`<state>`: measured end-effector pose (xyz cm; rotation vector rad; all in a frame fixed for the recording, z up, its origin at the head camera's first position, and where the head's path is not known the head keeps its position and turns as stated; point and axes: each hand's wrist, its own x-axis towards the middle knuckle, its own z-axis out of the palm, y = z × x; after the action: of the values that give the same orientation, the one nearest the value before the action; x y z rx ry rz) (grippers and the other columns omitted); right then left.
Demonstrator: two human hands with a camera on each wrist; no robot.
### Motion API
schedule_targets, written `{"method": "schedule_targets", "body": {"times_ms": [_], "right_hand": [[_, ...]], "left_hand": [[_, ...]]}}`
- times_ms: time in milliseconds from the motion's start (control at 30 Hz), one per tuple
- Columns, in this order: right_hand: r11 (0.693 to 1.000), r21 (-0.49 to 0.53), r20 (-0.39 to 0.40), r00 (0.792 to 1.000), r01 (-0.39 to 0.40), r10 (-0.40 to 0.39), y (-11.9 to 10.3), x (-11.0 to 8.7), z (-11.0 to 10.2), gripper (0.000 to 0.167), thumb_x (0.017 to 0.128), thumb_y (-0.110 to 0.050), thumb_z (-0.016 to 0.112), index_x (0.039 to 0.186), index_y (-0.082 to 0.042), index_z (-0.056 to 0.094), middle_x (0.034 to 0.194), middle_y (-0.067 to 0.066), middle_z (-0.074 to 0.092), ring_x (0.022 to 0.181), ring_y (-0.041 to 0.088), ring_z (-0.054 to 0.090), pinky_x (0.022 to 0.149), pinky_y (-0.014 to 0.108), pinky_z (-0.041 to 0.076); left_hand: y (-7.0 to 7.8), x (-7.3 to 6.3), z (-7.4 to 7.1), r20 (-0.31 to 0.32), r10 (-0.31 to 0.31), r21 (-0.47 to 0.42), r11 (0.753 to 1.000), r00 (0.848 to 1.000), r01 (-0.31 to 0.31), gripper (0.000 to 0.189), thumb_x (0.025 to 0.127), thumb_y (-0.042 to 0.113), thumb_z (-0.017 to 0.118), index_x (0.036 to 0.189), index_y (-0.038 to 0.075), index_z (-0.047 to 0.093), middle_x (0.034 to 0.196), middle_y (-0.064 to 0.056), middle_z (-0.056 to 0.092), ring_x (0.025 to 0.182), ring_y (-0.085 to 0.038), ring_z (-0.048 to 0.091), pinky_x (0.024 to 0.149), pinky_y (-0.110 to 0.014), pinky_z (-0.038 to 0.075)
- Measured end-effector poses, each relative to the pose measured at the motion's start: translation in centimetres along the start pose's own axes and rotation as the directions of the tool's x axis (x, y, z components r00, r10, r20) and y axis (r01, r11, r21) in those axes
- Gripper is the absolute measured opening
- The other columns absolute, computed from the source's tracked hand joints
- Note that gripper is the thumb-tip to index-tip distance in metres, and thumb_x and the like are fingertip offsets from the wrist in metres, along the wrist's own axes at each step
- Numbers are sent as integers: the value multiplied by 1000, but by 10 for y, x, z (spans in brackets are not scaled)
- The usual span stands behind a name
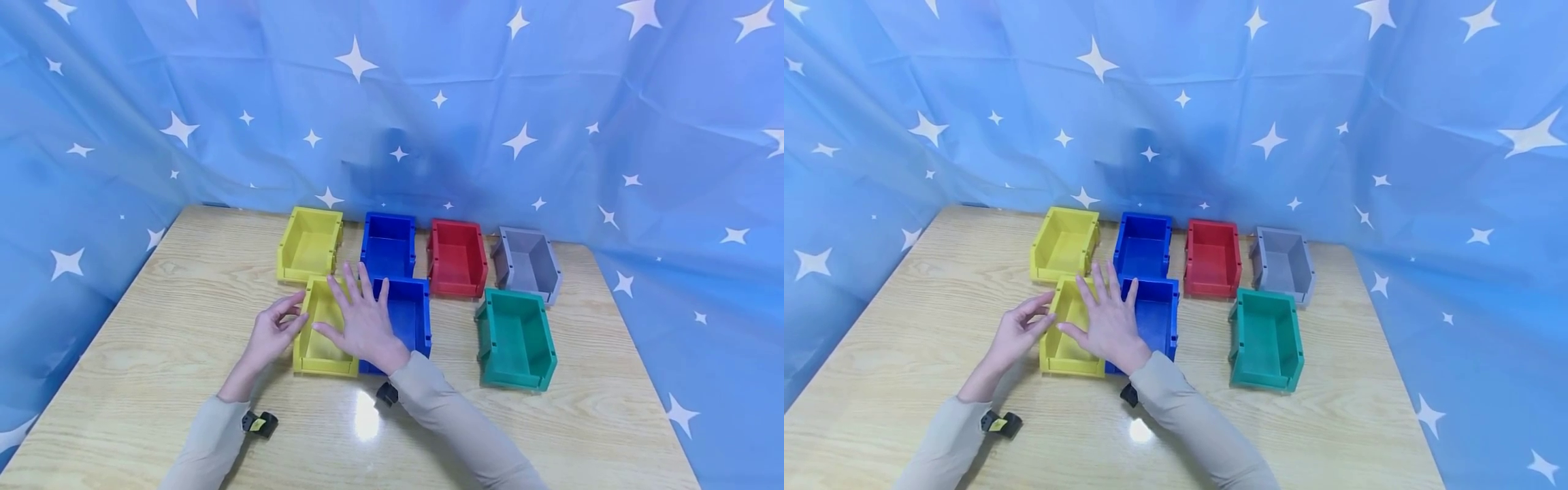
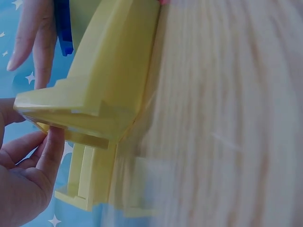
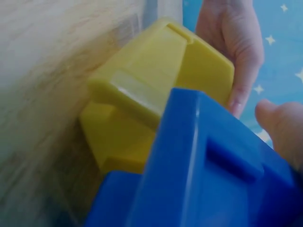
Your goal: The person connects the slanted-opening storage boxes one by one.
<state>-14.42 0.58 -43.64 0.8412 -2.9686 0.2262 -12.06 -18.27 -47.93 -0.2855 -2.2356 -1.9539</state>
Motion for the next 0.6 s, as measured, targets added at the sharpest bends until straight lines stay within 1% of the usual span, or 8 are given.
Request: {"method": "schedule_targets", "body": {"times_ms": [100,167,267,367,400,467,533,600], "right_hand": [[1000,-22,8,1000,3,-3,2,-1,4,81,89,-70,31,151,-22,14,156,9,-3,140,32,-13,106,68,4],[1000,-20,12,1000,7,-7,2,-2,7,81,89,-69,32,151,-21,13,156,9,-5,141,33,-10,106,68,4],[1000,19,23,1000,13,-13,0,-3,10,81,89,-68,33,151,-22,10,156,7,-7,141,32,-12,106,68,3],[998,64,19,1000,22,-23,-5,-2,12,80,90,-67,33,152,-22,11,156,8,-4,140,30,-15,106,67,3],[998,53,17,1000,21,-22,-6,-2,12,79,90,-67,32,152,-22,12,156,8,-2,140,30,-15,107,67,3],[1000,14,14,1000,19,-19,-9,0,11,78,90,-68,30,151,-22,14,156,9,2,140,30,-15,107,67,4],[999,-44,14,1000,14,-14,-10,2,10,78,90,-69,27,151,-22,17,156,10,6,140,31,-13,107,67,4],[997,-82,23,1000,10,-8,-10,4,9,78,89,-70,25,151,-22,18,156,10,5,140,31,-12,107,67,4]], "left_hand": [[2,1,-1,8,-8,4,1000,1000,8,41,84,-12,59,124,-17,49,120,-31,49,89,-2,54,76,-16,53],[5,1,-1,11,-7,28,1000,1000,7,41,84,-12,59,123,-17,49,120,-31,50,90,-6,55,75,-18,53],[11,1,-1,-11,-9,113,993,1000,10,40,81,-14,60,120,-16,52,116,-30,55,89,-17,57,74,-19,54],[14,-1,0,-45,-5,216,976,999,15,39,78,-16,61,116,-17,55,112,-30,59,88,-28,59,72,-21,55],[13,-1,0,-53,-9,230,973,999,21,38,77,-17,61,115,-17,56,110,-31,59,87,-31,59,71,-23,55],[13,-2,0,-54,-2,256,966,999,16,38,76,-18,60,114,-17,56,110,-31,60,88,-34,59,70,-25,56],[13,-1,0,-55,5,249,968,998,9,38,77,-18,60,114,-17,56,111,-31,59,88,-35,59,69,-26,56],[13,2,-1,-53,16,247,969,998,-3,38,77,-18,59,114,-17,56,111,-31,59,88,-34,58,69,-26,57]]}}
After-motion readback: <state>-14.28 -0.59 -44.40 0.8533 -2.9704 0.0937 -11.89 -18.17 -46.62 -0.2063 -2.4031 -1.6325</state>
